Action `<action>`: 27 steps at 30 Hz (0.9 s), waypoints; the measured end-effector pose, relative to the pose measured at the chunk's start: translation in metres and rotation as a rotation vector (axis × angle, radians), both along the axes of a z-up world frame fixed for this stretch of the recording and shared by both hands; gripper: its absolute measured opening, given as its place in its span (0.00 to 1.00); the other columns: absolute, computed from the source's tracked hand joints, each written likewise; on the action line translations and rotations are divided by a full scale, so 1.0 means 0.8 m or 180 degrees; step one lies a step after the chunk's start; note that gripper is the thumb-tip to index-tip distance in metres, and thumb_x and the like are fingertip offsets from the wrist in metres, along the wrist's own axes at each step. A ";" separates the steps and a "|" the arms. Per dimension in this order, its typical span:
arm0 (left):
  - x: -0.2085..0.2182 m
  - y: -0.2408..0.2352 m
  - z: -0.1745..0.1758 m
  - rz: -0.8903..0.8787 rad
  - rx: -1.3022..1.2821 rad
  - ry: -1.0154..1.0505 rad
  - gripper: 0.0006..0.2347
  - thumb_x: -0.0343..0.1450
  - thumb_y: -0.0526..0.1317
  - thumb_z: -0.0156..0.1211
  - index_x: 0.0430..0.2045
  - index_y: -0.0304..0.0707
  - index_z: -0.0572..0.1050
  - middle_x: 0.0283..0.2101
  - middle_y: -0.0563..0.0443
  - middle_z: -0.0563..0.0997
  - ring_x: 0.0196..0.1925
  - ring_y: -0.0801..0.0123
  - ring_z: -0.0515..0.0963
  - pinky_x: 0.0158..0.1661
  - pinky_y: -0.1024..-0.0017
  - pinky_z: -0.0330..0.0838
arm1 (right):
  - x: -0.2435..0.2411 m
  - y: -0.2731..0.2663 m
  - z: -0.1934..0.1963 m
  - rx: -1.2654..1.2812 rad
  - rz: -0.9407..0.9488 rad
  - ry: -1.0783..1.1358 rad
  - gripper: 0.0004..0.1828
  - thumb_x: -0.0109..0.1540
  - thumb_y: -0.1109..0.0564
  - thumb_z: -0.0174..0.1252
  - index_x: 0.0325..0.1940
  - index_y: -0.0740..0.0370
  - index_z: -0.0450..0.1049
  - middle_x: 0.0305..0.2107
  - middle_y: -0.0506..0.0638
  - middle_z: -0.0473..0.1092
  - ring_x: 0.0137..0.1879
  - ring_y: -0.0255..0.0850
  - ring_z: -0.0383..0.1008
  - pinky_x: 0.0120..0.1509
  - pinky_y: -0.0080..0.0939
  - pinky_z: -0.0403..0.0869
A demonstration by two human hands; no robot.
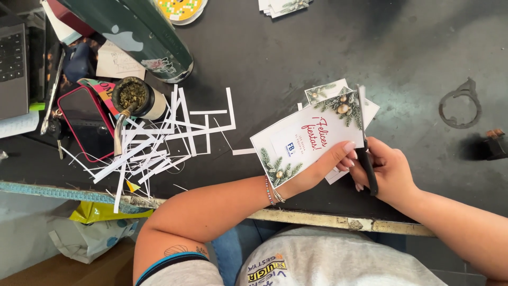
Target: The person uses scissors to trim the edges of several small printed cards with a holiday design. They hold the cards in one hand and cut along the sides, then place the finished cards into a pile on the table.
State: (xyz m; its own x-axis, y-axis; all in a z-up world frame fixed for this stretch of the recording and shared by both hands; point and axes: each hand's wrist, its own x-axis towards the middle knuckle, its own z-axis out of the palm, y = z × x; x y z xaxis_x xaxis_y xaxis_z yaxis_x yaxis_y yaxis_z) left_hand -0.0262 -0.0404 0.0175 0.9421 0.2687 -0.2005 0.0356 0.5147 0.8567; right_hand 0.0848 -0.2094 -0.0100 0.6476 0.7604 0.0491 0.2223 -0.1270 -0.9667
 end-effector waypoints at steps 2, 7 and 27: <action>0.001 -0.004 -0.008 -0.0037 -0.0036 0.0004 0.11 0.77 0.45 0.62 0.32 0.37 0.83 0.26 0.52 0.84 0.27 0.79 0.84 0.36 0.87 0.83 | 0.000 -0.001 -0.001 -0.0001 -0.0017 0.0019 0.04 0.58 0.65 0.64 0.33 0.64 0.74 0.03 0.51 0.66 0.10 0.38 0.72 0.26 0.35 0.75; 0.013 0.004 -0.030 -0.0173 0.0116 -0.0053 0.11 0.77 0.44 0.62 0.30 0.36 0.81 0.26 0.52 0.83 0.31 0.78 0.84 0.37 0.83 0.83 | 0.002 0.010 0.012 0.0165 -0.0010 0.0208 0.04 0.59 0.65 0.63 0.32 0.65 0.74 0.02 0.52 0.66 0.09 0.39 0.72 0.24 0.34 0.74; 0.022 0.066 0.039 0.0070 0.2340 0.0341 0.17 0.68 0.52 0.61 0.43 0.43 0.82 0.49 0.55 0.86 0.53 0.72 0.84 0.52 0.73 0.75 | 0.030 0.022 0.034 0.0528 -0.0420 0.0977 0.18 0.57 0.67 0.66 0.42 0.60 0.63 0.12 0.50 0.65 0.16 0.36 0.68 0.23 0.34 0.73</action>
State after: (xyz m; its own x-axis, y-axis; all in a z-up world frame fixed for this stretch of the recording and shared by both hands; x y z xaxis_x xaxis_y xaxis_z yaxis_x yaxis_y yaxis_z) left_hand -0.0089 0.0126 0.0489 0.9204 0.3876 -0.0521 0.1345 -0.1886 0.9728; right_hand 0.1090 -0.1917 0.0168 0.7432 0.6675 -0.0471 -0.0890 0.0288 -0.9956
